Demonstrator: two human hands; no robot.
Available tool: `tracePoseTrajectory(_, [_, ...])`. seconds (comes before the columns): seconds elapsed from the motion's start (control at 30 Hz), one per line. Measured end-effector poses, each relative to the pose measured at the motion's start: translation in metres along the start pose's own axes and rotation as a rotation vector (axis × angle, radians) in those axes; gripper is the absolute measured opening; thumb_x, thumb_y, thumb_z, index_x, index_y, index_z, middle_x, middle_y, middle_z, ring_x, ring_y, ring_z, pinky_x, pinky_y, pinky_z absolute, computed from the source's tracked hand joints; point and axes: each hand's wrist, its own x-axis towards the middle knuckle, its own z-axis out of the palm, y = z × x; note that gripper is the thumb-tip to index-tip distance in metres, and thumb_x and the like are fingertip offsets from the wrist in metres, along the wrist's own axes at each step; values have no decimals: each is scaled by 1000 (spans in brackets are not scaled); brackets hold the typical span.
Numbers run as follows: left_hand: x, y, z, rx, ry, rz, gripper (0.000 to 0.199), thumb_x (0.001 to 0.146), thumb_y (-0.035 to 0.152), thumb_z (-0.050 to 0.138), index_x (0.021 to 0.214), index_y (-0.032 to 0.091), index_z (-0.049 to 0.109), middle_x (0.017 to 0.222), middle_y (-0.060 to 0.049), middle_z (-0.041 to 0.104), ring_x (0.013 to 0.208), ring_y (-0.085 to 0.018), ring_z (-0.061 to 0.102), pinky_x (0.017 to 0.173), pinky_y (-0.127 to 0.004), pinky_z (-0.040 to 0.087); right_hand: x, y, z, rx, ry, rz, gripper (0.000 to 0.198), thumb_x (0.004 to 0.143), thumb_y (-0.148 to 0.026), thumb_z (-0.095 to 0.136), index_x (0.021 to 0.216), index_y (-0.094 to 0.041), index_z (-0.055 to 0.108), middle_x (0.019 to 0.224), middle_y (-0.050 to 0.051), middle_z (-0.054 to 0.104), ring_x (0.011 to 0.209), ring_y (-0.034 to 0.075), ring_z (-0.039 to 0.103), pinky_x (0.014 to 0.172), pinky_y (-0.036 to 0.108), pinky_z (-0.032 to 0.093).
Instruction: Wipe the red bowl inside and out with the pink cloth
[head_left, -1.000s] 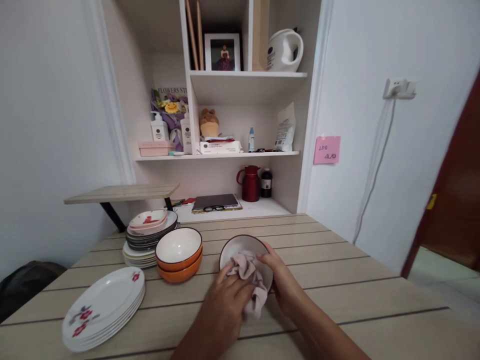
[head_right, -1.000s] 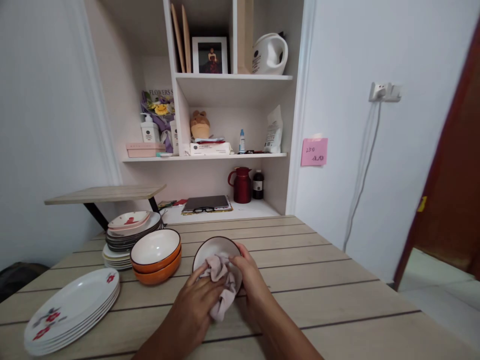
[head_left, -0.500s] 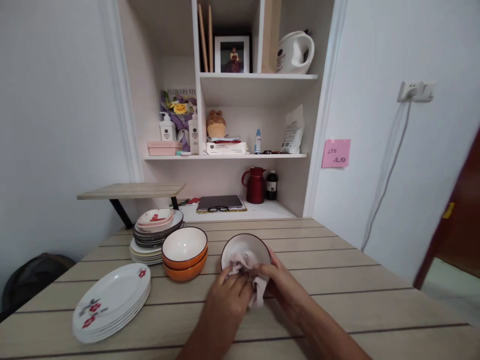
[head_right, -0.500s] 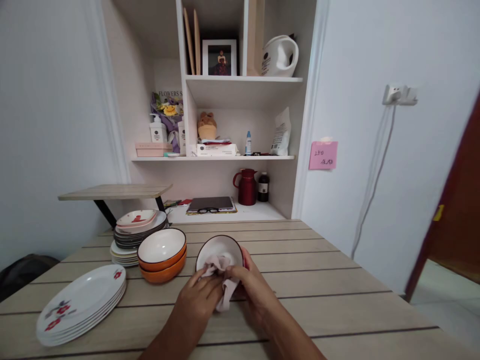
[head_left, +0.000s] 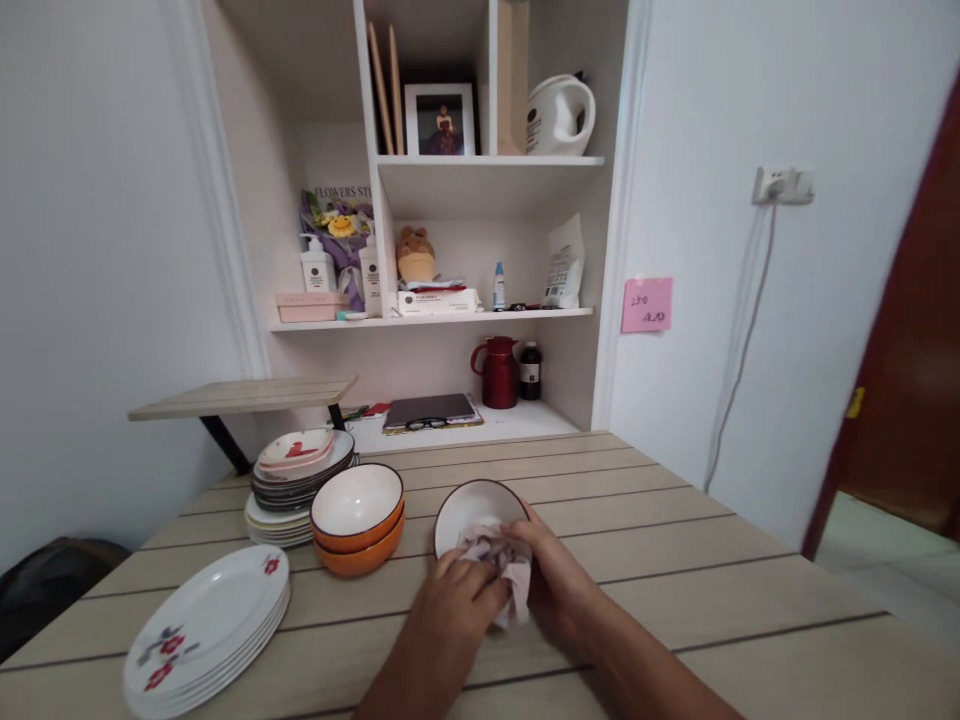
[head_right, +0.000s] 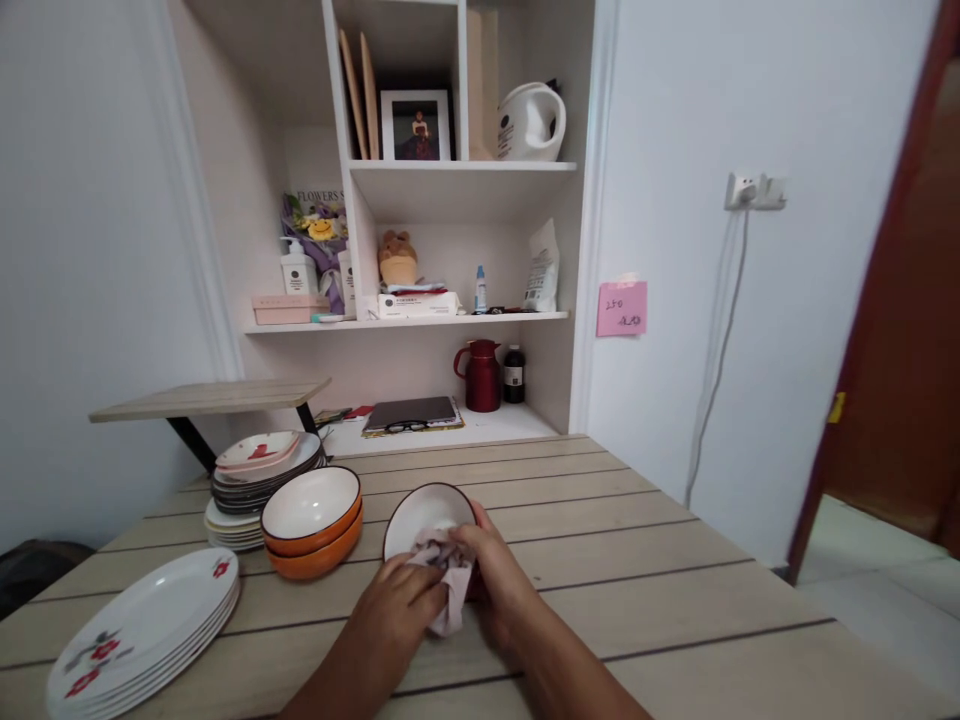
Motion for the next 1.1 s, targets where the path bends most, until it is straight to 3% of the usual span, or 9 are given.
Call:
tracePoseTrajectory(0.17, [-3, -7, 10, 10, -10, 29, 12, 94, 23, 73, 105, 26, 72, 98, 0, 77, 88, -20, 71, 102, -43, 50, -3, -20, -1, -134, -2, 73, 65, 69, -32, 70, 133, -29, 63, 83, 1, 76, 64, 20, 63, 53, 27, 40])
tracePoseTrajectory(0.3, [-2, -9, 4, 28, -57, 63, 30, 80, 33, 88, 104, 25, 72, 100, -1, 76, 91, -23, 71, 113, -51, 43, -11, -38, -2, -215, -37, 99, 63, 66, -30, 71, 128, -25, 67, 84, 4, 77, 66, 21, 63, 54, 29, 43])
tracePoseTrajectory(0.4, [-2, -9, 0, 50, -84, -41, 39, 72, 29, 93, 104, 25, 71, 110, -3, 77, 104, -26, 71, 119, -56, 38, -15, -44, -1, -229, -23, 91, 63, 66, -32, 69, 129, -26, 66, 87, 4, 77, 69, 22, 64, 56, 29, 45])
tracePoseTrajectory(0.53, [-2, -8, -2, 71, -108, -164, 41, 72, 20, 91, 108, 24, 70, 120, -5, 76, 114, -30, 69, 121, -63, 35, -14, -41, 4, -216, 18, 71, 66, 66, -34, 67, 132, -27, 62, 96, 5, 78, 71, 22, 66, 57, 31, 48])
tracePoseTrajectory(0.7, [-1, -5, -5, 121, -150, -164, 51, 79, 10, 78, 127, 21, 65, 126, -8, 75, 119, -30, 69, 122, -62, 36, -12, -29, 10, -175, 35, 24, 66, 68, -33, 67, 133, -26, 61, 101, 6, 79, 74, 25, 69, 58, 34, 50])
tracePoseTrajectory(0.8, [1, -2, -10, 197, -138, -139, 55, 88, 8, 66, 142, 19, 56, 139, -10, 69, 129, -29, 64, 119, -60, 41, -12, -24, 11, -142, 24, -48, 60, 71, -32, 67, 130, -27, 63, 111, 7, 80, 90, 28, 72, 71, 38, 54])
tracePoseTrajectory(0.87, [3, 0, -13, 250, -137, -125, 48, 92, 9, 62, 139, 18, 59, 143, -12, 66, 132, -30, 62, 117, -59, 45, -11, -23, 10, -123, 8, -122, 54, 70, -29, 69, 124, -27, 67, 118, 5, 79, 105, 29, 70, 88, 40, 53])
tracePoseTrajectory(0.97, [4, 2, -12, 276, -140, -140, 37, 91, 9, 62, 128, 14, 66, 133, -15, 72, 128, -31, 65, 115, -57, 47, -9, -20, 9, -102, -9, -225, 48, 66, -22, 73, 114, -27, 72, 124, 3, 77, 124, 29, 62, 109, 38, 42])
tracePoseTrajectory(1.1, [3, 3, -10, 205, -101, -144, 31, 88, 0, 57, 115, 10, 70, 111, -14, 77, 110, -28, 72, 114, -50, 48, -5, -11, 8, -49, 9, -243, 51, 66, -22, 73, 117, -29, 70, 121, 2, 76, 121, 29, 62, 107, 38, 43])
